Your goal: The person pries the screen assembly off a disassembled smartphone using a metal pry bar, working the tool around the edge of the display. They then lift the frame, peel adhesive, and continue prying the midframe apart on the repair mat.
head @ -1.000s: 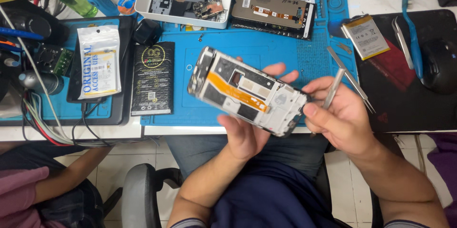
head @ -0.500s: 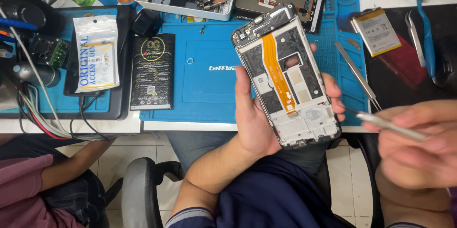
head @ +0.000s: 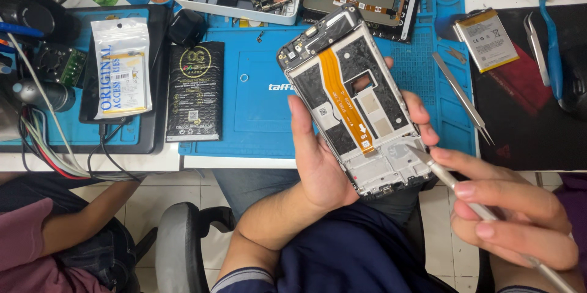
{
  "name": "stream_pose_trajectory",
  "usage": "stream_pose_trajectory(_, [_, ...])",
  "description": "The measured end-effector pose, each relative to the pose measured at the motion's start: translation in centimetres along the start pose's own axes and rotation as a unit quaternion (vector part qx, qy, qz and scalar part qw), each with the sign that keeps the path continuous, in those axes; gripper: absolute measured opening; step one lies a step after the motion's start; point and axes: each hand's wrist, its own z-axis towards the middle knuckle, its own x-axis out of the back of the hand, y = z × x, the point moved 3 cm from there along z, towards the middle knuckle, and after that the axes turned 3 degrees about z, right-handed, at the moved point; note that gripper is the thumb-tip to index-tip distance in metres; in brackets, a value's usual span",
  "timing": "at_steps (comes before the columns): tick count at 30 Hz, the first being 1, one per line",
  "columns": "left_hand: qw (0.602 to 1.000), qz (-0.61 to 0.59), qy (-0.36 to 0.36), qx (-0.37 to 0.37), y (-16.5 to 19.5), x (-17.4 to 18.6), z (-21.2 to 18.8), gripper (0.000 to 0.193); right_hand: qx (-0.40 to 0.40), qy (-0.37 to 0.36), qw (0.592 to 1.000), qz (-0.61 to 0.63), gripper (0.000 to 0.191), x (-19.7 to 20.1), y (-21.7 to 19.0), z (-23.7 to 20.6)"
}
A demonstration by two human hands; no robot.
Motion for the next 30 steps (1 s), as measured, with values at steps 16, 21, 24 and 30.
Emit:
stream_pose_trajectory(16, [0.999,0.017,0.029,0.001,0.2,0.1,-0.5,0.097,-0.008,-0.044,0.999,-0.02,0.046,-0.6,0.0,0.5])
stream_pose_trajectory(21, [0.999,0.016,0.033,-0.003,0.1,0.1,-0.5,0.097,0.002,-0.066,0.997,-0.03,0.043,-0.6,-0.3,1.9])
stream_pose_trajectory(24, [0.999,0.026,0.041,-0.008,0.2,0.1,-0.4,0.097,0.019,-0.103,0.994,-0.043,0.037,-0.8,-0.3,2.7])
stream_pose_trajectory(30, [0.998,0.029,0.048,-0.016,0.2,0.0,-0.4,0.093,0.106,-0.084,0.989,-0.06,0.034,-1.6,0.7,2.5])
